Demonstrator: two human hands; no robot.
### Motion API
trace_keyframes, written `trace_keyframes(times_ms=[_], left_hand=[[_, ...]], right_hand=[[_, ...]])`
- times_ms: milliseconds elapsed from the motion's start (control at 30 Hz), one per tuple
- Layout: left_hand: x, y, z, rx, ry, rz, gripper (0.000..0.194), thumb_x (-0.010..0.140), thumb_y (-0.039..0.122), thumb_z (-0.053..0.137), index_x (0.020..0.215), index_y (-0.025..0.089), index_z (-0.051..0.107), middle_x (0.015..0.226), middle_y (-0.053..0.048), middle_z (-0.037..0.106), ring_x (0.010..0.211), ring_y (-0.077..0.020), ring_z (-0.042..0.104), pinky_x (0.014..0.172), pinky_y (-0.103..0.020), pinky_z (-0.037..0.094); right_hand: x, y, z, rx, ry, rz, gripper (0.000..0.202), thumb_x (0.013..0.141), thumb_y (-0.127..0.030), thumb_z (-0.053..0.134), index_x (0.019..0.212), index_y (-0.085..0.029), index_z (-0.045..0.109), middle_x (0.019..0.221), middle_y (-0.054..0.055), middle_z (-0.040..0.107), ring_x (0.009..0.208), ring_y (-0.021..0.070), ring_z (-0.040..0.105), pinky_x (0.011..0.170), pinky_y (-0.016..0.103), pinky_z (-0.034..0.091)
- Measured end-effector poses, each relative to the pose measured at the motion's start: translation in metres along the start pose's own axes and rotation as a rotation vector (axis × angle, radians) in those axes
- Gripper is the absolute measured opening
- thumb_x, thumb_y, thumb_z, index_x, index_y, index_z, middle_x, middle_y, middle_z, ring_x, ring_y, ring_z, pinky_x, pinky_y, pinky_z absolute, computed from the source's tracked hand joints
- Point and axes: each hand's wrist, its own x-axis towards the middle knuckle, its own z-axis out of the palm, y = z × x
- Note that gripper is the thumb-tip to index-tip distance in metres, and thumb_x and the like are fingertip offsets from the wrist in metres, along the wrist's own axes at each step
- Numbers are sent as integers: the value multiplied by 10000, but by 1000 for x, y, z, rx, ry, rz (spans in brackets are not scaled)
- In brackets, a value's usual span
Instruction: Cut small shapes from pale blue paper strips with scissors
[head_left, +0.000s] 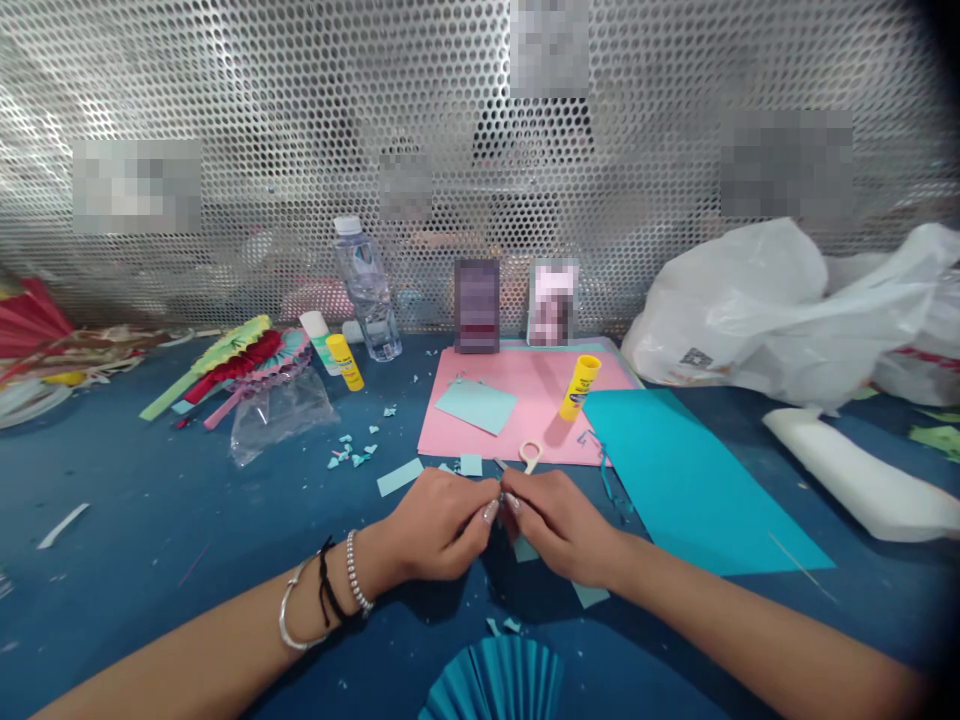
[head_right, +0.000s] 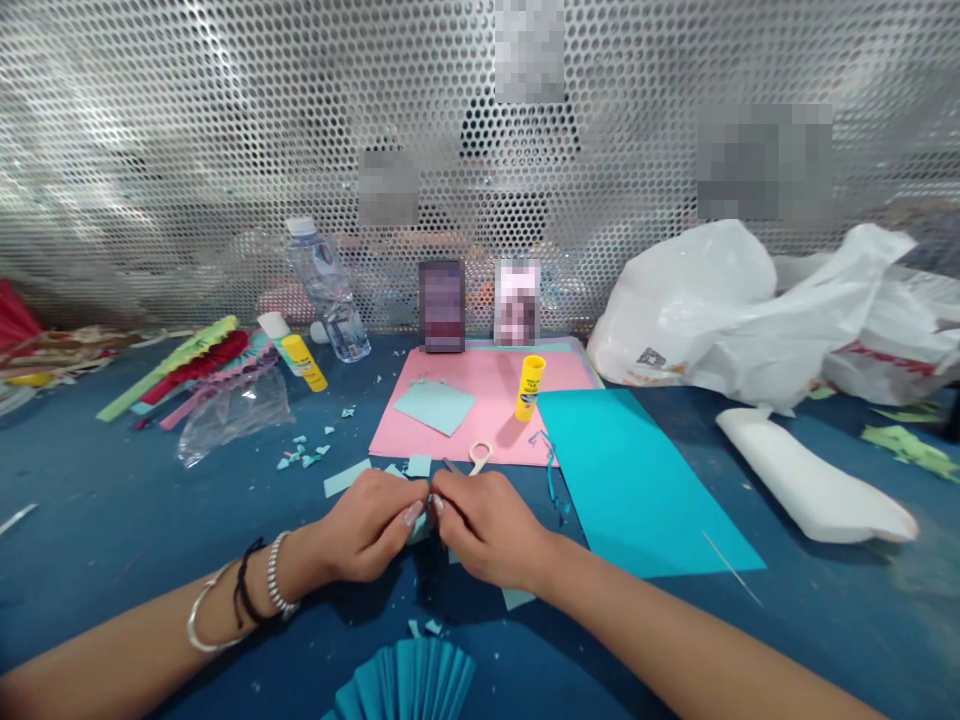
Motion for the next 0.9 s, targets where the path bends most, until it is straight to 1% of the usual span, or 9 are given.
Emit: trace_keyframes(times_ms=[233, 367, 533, 733, 900], left_hand=[[1, 0, -1, -2, -8, 0, 271, 870, 223, 240, 680, 179, 428, 551, 12, 493, 477, -117, 443, 482, -258, 275], [3, 1, -2, -7, -19, -40, 296, 884, 287, 278, 682, 176, 464, 557, 17, 510, 487, -111, 459, 479, -240, 282], [4, 0, 0, -40, -6, -106, 302, 885, 318, 325, 656, 171, 457, 538, 29, 495, 471, -97, 433, 470, -219, 276], [4, 1, 1, -42, 36, -136, 270, 886, 226, 316, 652, 171, 439, 533, 35, 461, 468, -92, 406, 474, -218, 270], [4, 1, 1, -30, 41, -154, 271, 893, 219, 283, 672, 173, 431, 563, 24, 471, 495, -102, 421, 498, -222, 293]], right_hand=[[0, 1, 1, -28, -5, 8, 182, 851, -207, 317, 688, -175, 393, 592, -18, 469, 511, 92, 394, 501, 218, 263], [-1, 1, 3, -56, 10, 8, 157, 830, -203, 361, 675, -178, 364, 573, -33, 432, 490, 82, 341, 480, 217, 229], [-2, 0, 3, -77, 34, 25, 170, 834, -209, 363, 668, -180, 348, 564, -40, 407, 483, 78, 314, 470, 216, 209], [-1, -1, 3, -68, 37, 65, 177, 858, -216, 329, 687, -180, 361, 550, -35, 432, 467, 80, 357, 469, 216, 219], [-2, 0, 5, -88, 58, 63, 182, 864, -225, 331, 689, -182, 355, 549, -37, 426, 463, 80, 351, 472, 215, 226]])
